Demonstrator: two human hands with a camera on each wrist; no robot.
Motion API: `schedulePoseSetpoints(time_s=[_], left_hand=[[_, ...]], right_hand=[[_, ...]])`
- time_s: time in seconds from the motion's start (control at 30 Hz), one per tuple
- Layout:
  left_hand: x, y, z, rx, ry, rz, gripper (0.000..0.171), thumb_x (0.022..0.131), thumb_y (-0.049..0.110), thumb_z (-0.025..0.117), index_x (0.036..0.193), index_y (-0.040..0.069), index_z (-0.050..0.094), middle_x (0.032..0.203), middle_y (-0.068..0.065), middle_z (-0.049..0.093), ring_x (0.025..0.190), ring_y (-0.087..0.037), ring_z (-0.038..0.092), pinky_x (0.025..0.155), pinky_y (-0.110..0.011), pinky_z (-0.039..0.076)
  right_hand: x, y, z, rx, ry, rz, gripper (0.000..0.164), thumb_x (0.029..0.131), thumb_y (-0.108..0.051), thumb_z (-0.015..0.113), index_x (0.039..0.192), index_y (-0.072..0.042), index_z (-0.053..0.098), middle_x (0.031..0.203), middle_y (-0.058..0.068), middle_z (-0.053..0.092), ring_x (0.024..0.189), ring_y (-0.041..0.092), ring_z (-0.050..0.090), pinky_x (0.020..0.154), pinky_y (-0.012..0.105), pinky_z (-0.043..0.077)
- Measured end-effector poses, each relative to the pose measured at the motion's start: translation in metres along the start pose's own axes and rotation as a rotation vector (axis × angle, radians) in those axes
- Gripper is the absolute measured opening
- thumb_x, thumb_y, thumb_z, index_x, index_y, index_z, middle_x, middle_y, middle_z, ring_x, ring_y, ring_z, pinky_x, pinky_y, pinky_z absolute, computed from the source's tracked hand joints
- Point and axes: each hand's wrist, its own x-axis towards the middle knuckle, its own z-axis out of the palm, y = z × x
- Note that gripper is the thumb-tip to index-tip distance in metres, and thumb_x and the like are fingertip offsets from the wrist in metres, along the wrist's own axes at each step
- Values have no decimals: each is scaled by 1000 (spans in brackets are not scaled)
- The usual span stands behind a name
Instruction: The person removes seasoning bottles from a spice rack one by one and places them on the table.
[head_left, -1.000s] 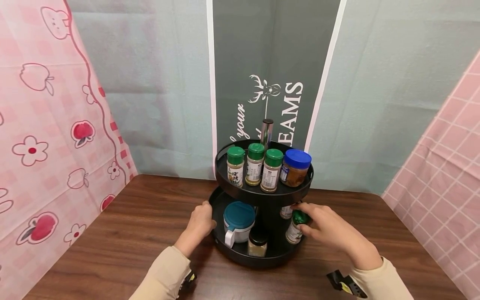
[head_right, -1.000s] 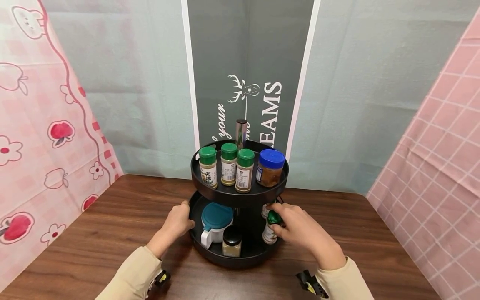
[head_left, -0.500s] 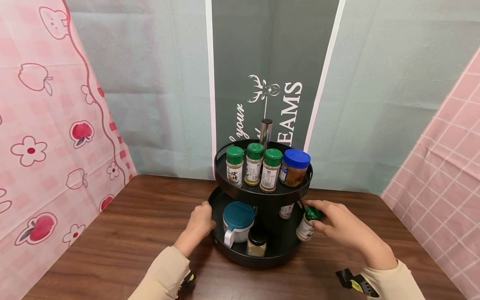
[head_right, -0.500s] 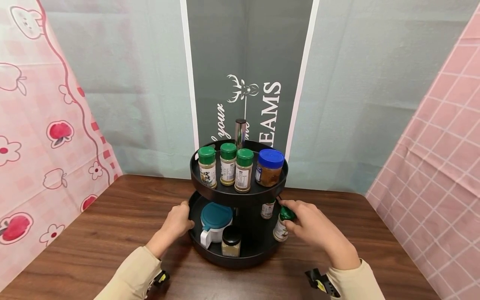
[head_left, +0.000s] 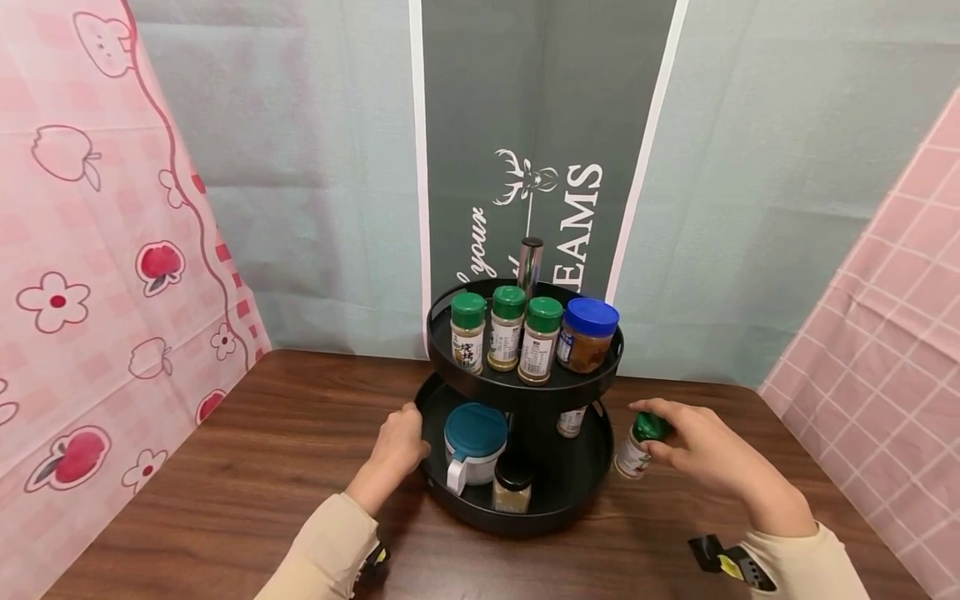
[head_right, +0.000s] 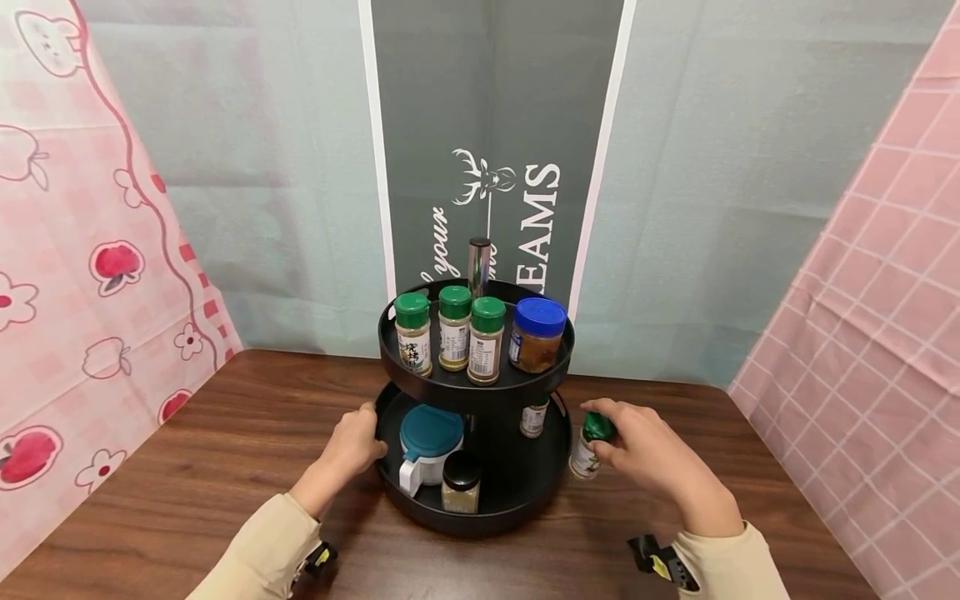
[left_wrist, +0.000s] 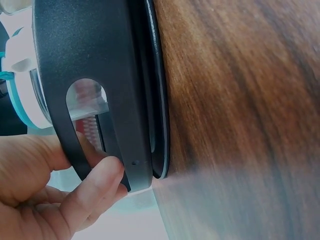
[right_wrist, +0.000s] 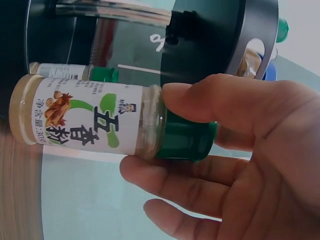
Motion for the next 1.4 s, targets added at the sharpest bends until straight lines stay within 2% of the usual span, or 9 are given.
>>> schedulePoseSetpoints(time_s=[0.33, 1.0, 1.2, 1.4], left_hand=[[-1, 0, 1, 4, 16, 8, 36, 64, 0, 74, 91, -9, 52, 83, -28, 58, 75, -40, 61, 63, -43, 49], [-1, -2, 2, 31, 63, 44, 32, 63, -1, 73, 86, -8, 51, 80, -28, 58, 72, -41, 61, 62, -45, 49], [0, -1, 2, 39, 56, 44, 31, 64, 0, 72, 86, -8, 51, 79, -27, 58, 72, -40, 61, 62, -44, 49], [-1, 0, 2, 36, 44, 23, 32, 66, 0, 72, 89, -9, 52, 80, -27, 58, 72, -39, 61, 61, -43, 49]], right_hand=[[-6, 18, 1, -23, -40, 58, 39, 76, -12, 75, 111, -5, 60, 83, -4, 59, 69, 11, 54, 58, 32, 44], [-19, 40, 4, -22, -87, 162, 40, 77, -11, 73, 113, -2, 59, 84, 1, 61, 68, 13, 54, 57, 33, 44], [-23, 52, 6, -34, -70, 173, 39, 75, -10, 74, 110, -3, 60, 85, 3, 62, 70, 16, 55, 58, 36, 44], [-26, 63, 9, -31, -96, 205, 38, 75, -8, 73, 110, -1, 59, 84, 3, 61, 70, 17, 54, 58, 36, 44]])
